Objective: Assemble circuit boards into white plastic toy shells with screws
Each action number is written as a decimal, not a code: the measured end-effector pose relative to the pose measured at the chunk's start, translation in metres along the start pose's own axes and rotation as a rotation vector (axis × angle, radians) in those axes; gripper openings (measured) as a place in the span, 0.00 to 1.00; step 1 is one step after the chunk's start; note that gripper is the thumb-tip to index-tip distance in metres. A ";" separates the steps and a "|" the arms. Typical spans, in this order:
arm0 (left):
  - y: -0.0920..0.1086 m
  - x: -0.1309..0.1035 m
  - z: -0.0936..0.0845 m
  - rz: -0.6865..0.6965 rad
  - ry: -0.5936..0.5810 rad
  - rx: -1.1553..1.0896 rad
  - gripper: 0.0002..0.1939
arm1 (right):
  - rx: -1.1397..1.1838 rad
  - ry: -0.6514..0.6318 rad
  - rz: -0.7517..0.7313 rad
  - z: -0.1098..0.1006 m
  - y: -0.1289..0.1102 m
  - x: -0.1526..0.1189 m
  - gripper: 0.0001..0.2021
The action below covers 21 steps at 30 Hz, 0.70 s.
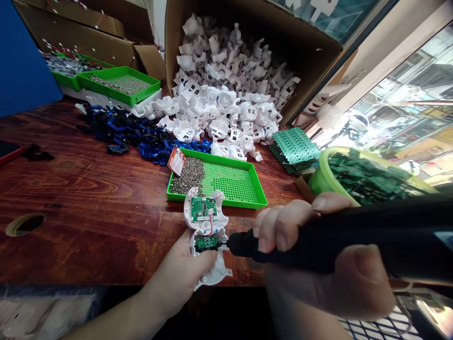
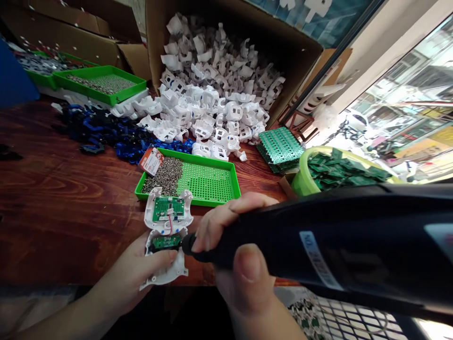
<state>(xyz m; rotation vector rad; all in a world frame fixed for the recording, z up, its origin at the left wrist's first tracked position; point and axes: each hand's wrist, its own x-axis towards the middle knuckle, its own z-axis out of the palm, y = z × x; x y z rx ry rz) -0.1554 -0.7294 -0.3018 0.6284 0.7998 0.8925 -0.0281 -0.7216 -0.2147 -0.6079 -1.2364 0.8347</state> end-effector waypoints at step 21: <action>-0.005 0.002 0.000 -0.070 -0.001 -0.079 0.35 | -0.228 0.241 -0.234 -0.049 0.134 0.129 0.13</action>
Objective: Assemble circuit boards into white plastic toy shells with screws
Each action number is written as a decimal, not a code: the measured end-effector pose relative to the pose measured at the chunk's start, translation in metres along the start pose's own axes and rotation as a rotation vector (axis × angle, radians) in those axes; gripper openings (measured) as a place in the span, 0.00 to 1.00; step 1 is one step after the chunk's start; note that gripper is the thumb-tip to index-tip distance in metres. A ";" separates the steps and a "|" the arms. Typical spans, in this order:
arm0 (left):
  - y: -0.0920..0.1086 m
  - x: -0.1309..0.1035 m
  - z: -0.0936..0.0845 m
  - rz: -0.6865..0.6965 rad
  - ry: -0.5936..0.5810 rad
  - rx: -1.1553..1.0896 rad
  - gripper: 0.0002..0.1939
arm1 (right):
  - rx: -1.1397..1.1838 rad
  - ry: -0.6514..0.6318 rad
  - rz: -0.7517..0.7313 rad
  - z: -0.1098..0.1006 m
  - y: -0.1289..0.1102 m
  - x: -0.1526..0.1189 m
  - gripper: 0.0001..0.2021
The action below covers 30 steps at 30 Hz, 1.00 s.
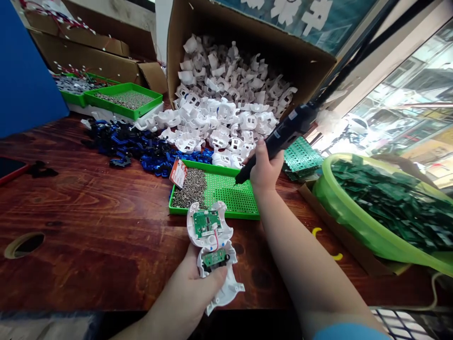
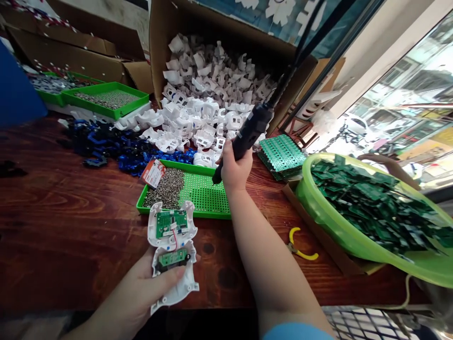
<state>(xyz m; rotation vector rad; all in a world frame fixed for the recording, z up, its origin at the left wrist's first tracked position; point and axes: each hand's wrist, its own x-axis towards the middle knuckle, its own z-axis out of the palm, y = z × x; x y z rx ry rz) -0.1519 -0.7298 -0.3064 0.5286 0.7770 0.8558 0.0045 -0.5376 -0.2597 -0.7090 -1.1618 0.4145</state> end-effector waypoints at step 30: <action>0.001 0.000 0.001 -0.011 0.011 0.038 0.21 | -0.063 0.040 0.002 -0.007 -0.008 -0.001 0.11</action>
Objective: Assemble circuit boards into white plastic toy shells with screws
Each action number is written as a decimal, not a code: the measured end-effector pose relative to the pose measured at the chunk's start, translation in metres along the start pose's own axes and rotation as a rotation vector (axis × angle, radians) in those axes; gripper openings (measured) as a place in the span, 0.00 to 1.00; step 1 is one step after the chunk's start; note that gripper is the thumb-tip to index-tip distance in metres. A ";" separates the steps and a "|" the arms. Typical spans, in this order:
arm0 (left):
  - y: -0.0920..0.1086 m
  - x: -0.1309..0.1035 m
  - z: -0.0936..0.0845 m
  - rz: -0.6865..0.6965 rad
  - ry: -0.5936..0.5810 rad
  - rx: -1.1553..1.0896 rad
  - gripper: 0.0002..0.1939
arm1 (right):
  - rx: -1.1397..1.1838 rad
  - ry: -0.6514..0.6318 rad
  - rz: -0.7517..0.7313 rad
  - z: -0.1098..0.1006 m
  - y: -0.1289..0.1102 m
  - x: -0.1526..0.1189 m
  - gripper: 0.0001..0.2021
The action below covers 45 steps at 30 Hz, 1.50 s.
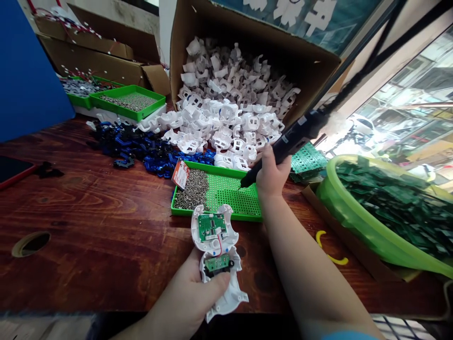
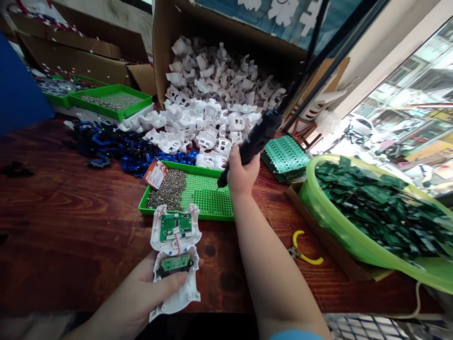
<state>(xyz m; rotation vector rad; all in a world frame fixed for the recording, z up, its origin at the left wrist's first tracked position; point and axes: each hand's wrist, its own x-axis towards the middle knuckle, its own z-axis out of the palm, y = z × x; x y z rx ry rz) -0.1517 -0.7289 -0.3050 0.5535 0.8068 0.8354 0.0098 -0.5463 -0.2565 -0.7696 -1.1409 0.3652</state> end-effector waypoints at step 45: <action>0.011 -0.005 0.004 -0.015 -0.096 0.149 0.20 | 0.356 -0.177 0.213 0.026 -0.123 -0.059 0.07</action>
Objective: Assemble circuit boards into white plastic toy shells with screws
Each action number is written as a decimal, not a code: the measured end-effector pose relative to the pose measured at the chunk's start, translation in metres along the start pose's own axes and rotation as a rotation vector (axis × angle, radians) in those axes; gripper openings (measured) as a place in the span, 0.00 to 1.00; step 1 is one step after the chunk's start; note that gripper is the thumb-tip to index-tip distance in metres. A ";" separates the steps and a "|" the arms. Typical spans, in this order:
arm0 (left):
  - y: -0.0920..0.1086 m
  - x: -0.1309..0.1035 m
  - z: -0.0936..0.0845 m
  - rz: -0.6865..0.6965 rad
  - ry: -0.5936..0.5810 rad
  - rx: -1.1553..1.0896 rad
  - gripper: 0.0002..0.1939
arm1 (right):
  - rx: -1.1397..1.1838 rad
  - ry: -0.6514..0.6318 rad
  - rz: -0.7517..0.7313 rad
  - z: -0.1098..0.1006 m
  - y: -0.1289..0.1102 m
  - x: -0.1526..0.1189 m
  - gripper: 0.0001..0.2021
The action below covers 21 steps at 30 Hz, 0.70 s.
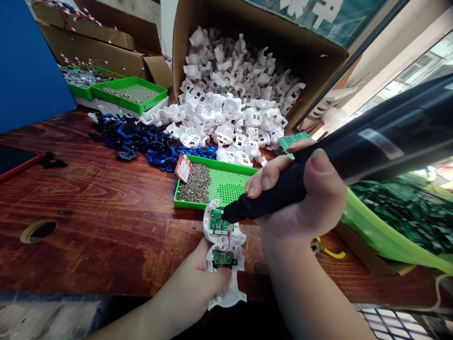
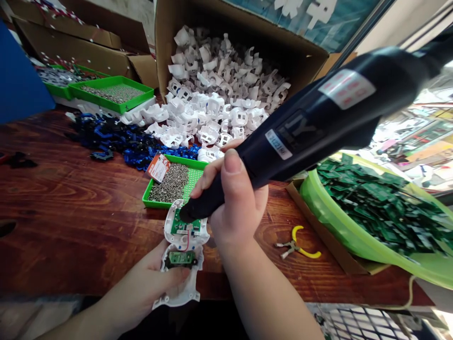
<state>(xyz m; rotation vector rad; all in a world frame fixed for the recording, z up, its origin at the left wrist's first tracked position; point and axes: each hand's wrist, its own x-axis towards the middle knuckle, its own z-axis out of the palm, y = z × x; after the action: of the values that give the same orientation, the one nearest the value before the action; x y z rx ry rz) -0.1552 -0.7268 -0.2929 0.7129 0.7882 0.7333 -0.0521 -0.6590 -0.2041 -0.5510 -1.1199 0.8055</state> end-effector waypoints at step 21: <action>-0.005 0.001 0.005 0.077 0.067 0.173 0.22 | -0.022 0.030 0.011 -0.002 -0.005 0.001 0.07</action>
<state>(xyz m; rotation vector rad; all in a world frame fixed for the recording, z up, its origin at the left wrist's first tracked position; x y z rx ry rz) -0.1496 -0.7298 -0.2944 0.8822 0.8968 0.7673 -0.0488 -0.6613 -0.2000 -0.5860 -1.1006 0.7928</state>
